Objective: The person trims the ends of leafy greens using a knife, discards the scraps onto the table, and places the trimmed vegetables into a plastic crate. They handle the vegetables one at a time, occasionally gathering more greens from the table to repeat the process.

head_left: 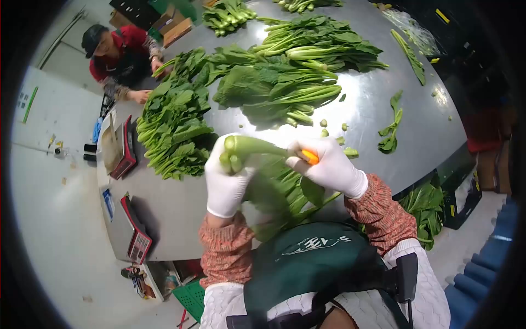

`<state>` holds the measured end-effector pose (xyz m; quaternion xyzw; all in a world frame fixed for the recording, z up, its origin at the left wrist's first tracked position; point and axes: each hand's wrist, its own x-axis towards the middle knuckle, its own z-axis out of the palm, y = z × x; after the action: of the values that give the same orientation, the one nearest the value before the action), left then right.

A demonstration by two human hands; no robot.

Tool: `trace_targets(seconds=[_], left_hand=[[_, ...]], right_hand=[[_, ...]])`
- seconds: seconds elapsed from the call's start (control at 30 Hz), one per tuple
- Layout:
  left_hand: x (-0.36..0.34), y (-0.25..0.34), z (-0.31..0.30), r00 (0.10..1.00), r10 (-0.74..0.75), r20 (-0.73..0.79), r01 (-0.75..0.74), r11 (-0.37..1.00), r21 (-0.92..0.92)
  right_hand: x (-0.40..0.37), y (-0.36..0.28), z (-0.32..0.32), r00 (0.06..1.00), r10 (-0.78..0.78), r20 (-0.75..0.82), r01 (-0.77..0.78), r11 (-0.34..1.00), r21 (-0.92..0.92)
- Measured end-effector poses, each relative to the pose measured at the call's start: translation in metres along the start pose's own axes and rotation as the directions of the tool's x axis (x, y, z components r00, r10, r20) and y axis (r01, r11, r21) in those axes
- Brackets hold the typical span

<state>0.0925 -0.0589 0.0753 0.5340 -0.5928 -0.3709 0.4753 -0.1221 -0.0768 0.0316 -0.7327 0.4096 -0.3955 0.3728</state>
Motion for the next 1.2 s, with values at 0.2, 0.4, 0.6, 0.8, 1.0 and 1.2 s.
trace_targets(seconds=[0.2,0.4,0.6,0.8,1.0,1.2], left_hand=[[0.012,-0.04,-0.068,0.881,0.358,-0.311,-0.148,0.831,0.536],[0.009,-0.054,-0.051,0.963,0.084,-0.258,0.023,0.922,0.385],[0.014,-0.06,-0.02,0.982,0.037,-0.185,0.038,0.922,0.385],[0.006,-0.08,-0.032,0.983,-0.045,-0.179,0.117,0.901,0.417],[0.004,-0.074,-0.005,1.0,-0.019,-0.019,0.026,0.9,0.436],[0.018,-0.025,0.064,0.848,0.425,0.316,-0.529,0.706,0.471]], right_hand=[[-0.043,0.042,-0.048,0.91,0.201,0.364,-0.058,0.928,-0.368],[-0.006,0.177,-0.065,0.935,0.336,-0.119,-0.354,0.845,-0.4],[0.081,0.275,-0.071,0.94,0.189,-0.285,-0.333,0.7,-0.631],[0.065,0.285,-0.083,0.952,0.273,-0.139,-0.301,0.749,-0.59],[0.013,0.159,-0.085,0.802,0.586,-0.119,-0.555,0.803,0.217],[-0.015,0.086,-0.07,0.961,0.264,-0.087,-0.254,0.961,0.108]])
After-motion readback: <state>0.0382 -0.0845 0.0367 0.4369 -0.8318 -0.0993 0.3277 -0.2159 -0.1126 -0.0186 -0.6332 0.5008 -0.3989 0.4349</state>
